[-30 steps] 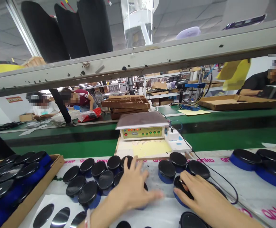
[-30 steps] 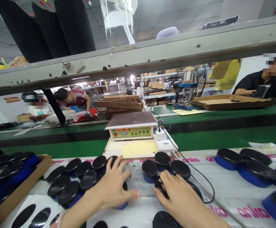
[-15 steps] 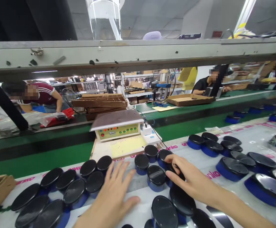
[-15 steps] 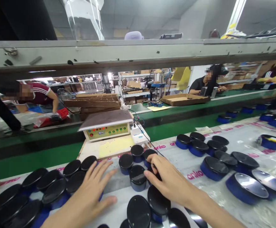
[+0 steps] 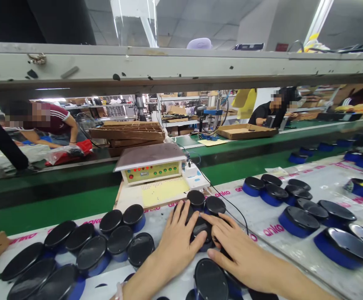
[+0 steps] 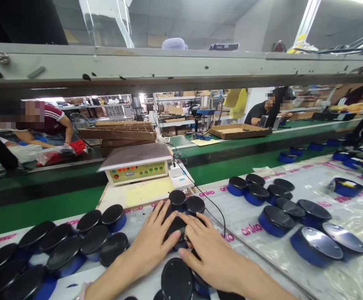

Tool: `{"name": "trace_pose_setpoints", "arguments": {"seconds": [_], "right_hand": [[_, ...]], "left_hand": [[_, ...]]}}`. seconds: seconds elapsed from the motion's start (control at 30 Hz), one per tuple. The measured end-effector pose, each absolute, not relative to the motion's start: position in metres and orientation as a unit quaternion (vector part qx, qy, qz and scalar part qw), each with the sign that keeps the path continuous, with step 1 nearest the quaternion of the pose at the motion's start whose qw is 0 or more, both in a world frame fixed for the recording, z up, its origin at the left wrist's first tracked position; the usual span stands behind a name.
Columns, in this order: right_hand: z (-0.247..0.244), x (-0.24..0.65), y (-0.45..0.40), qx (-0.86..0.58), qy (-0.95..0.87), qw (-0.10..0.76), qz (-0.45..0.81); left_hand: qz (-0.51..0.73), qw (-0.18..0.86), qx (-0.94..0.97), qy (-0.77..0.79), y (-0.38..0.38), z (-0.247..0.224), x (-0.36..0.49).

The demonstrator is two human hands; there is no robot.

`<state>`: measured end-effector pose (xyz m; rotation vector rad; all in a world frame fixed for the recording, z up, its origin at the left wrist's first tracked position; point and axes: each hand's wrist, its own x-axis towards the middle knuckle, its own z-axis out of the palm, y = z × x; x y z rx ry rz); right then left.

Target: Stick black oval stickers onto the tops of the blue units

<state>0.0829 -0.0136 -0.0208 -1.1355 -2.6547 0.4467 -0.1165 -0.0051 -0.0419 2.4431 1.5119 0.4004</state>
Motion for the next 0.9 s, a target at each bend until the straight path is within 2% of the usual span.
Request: {"name": "trace_pose_setpoints", "arguments": {"seconds": [0.13, 0.23, 0.53, 0.77, 0.9], "right_hand": [[-0.017, 0.071, -0.009, -0.412, -0.889, 0.144, 0.141], [-0.014, 0.061, -0.001, -0.416, -0.886, 0.139, 0.147], [0.011, 0.059, 0.009, -0.444, -0.856, 0.155, 0.213], [0.000, 0.059, 0.005, -0.431, -0.883, 0.071, 0.173], [0.011, 0.056, 0.012, -0.437, -0.869, 0.062, 0.224]], "left_hand": [[0.103, 0.170, 0.842, 0.502, -0.011, -0.022, -0.124], [0.082, 0.198, 0.841, 0.497, -0.010, -0.013, -0.136], [0.097, 0.174, 0.804, 0.561, 0.000, -0.020, -0.142], [0.148, 0.190, 0.794, 0.559, 0.001, -0.025, -0.142], [0.201, 0.203, 0.795, 0.535, 0.001, -0.023, -0.144]]}}
